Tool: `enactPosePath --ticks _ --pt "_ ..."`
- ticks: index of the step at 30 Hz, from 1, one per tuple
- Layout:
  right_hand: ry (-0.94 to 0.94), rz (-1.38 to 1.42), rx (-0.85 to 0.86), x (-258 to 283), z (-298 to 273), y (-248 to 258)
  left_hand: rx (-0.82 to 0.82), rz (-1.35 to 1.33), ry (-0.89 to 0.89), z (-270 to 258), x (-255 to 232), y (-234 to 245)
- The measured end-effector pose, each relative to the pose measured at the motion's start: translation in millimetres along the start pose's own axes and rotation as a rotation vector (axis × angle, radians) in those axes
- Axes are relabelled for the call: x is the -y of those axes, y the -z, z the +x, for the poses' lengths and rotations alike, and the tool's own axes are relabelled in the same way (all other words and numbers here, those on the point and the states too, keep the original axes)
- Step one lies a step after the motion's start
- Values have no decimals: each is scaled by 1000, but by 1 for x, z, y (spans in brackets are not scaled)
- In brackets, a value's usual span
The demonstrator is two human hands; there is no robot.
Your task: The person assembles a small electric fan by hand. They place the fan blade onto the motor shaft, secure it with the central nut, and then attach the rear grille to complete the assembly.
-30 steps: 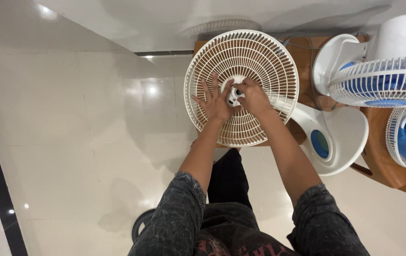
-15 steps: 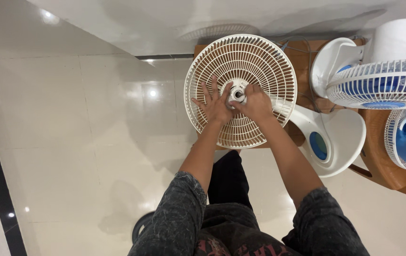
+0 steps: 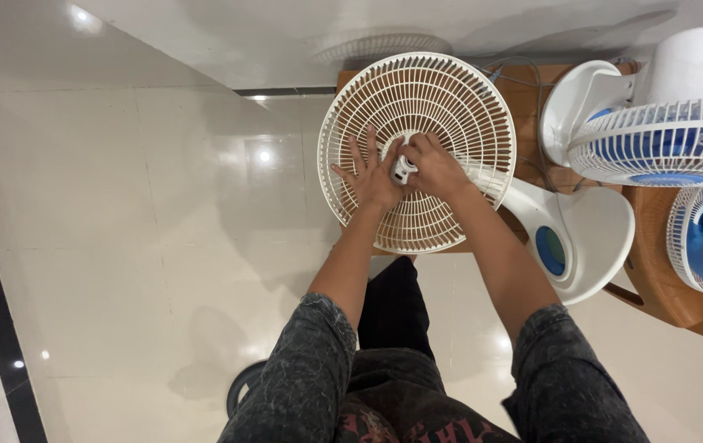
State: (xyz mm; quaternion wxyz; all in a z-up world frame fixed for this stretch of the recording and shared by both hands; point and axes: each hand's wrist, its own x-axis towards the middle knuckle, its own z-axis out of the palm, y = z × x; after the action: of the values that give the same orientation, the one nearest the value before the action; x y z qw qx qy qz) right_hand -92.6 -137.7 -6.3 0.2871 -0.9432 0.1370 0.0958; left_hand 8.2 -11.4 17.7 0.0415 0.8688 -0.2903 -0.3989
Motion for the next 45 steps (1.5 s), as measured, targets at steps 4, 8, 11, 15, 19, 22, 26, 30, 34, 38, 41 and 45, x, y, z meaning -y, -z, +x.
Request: enactPosePath --ticks 4,8,11,15,19,22,26,30,34,38,41,45 --pt "124 43 -28 -2 2 8 32 -19 13 6 3 -6" --pt "4 74 -104 2 -1 -1 -151 94 -63 8 6 -13" --pt "-134 -24 -69 4 1 -8 21 -44 -3 7 7 -11" --pt "88 -24 -109 -1 -3 -4 7 -26 -7 7 4 -8" --pt "-28 -35 -205 7 -3 -4 1 -21 -16 6 5 -10" --pt "-4 -109 -125 14 0 -4 -31 -19 -30 4 6 -10" --pt "148 -163 -88 6 1 3 9 -11 -8 3 2 -4" --pt "-95 667 -477 -20 -16 7 42 -47 3 -2 0 1" --pt "-163 1528 -740 -68 -68 26 14 -55 -15 -4 1 1" --pt "-595 210 -965 -91 -119 16 -51 -27 -35 -3 2 -6" --pt "-916 170 -547 -89 -125 -10 -67 10 -44 -2 3 -7" --pt "-861 -6 -535 -79 -130 -39 -59 117 -138 7 0 1"
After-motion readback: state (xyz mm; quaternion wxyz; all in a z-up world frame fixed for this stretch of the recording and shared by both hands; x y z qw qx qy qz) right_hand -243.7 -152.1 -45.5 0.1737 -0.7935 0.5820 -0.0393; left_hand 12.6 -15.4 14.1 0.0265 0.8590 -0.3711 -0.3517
